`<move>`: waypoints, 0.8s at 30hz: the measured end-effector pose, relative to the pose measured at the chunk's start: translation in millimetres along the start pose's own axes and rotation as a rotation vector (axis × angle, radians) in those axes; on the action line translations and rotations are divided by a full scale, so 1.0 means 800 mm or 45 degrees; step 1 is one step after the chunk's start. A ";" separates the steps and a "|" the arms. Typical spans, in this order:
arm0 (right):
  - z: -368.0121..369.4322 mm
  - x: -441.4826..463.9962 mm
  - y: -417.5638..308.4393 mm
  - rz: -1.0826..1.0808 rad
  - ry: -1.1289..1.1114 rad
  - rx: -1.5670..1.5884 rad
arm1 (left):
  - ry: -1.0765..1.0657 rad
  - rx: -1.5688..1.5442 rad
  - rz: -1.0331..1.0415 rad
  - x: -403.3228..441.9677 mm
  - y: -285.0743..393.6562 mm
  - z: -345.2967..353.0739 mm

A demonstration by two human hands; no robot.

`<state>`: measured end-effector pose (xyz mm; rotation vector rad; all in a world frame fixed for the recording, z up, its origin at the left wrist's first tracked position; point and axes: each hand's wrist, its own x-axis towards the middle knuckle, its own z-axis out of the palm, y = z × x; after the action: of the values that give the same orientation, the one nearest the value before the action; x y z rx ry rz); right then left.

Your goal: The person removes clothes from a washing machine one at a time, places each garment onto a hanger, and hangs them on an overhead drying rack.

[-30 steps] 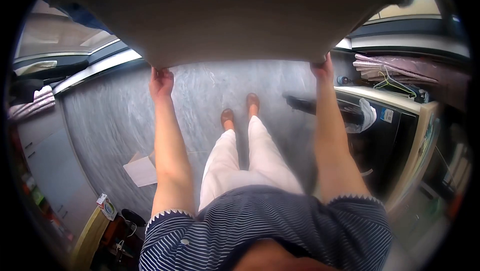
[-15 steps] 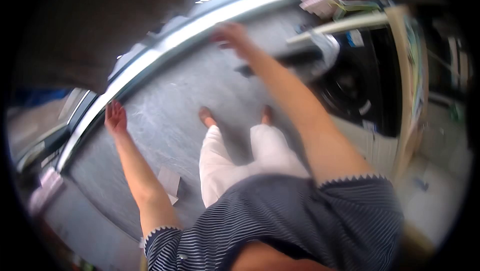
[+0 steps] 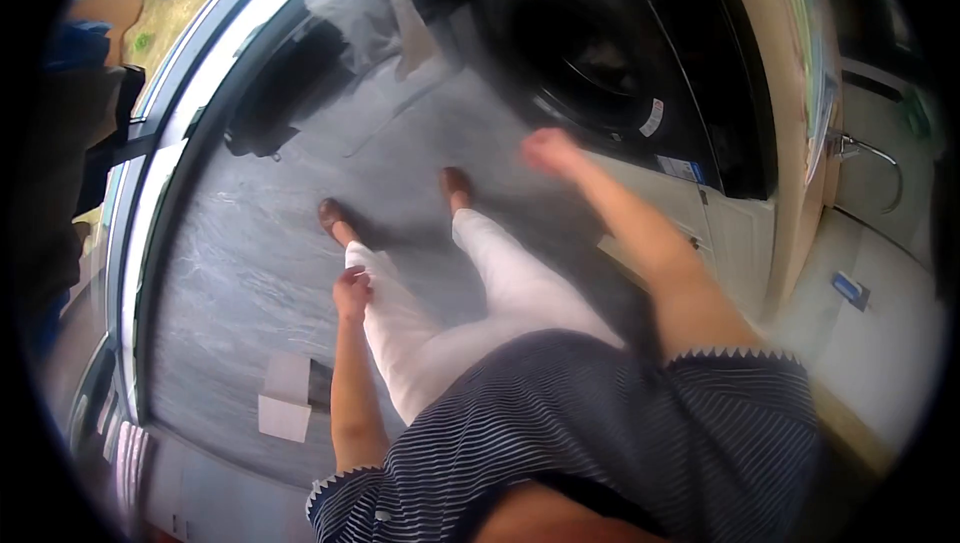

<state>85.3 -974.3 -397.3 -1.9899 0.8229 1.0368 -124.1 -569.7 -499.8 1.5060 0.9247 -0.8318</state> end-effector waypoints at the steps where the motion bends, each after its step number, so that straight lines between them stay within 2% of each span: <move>1: -0.028 0.033 0.016 -0.035 0.105 -0.016 | 0.007 0.169 0.072 -0.003 0.009 0.035; 5: -0.117 0.157 0.050 -0.081 0.518 0.005 | -0.015 0.751 0.529 -0.001 0.003 0.138; 7: -0.144 0.231 0.068 -0.241 0.738 -0.223 | 0.088 1.173 0.675 -0.025 0.005 0.148; 8: -0.164 0.274 0.082 -0.371 0.809 -0.342 | 0.135 1.103 0.672 -0.029 0.005 0.148; 10: -0.186 0.353 0.096 -0.395 0.881 -0.511 | 0.239 0.970 0.671 -0.027 0.000 0.146; 13: -0.217 0.419 0.085 -0.313 0.826 -0.890 | 0.213 0.926 0.782 -0.018 0.008 0.148; 16: -0.237 0.438 0.075 -0.208 0.802 -1.119 | 0.228 0.882 0.761 -0.013 0.024 0.157; 19: -0.251 0.478 0.103 -0.725 0.986 -1.027 | 0.235 0.838 0.783 -0.005 0.031 0.159; 22: -0.262 0.493 0.109 -0.835 0.970 -1.248 | 0.239 0.796 0.763 -0.002 0.036 0.165; 24: -0.250 0.468 0.099 -0.574 1.041 -1.385 | 0.239 0.813 0.793 -0.001 0.038 0.171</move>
<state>276.4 -1256.4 -662.7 -3.4171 0.0616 0.3395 -98.8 -707.3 -502.3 2.2926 0.2613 -0.5406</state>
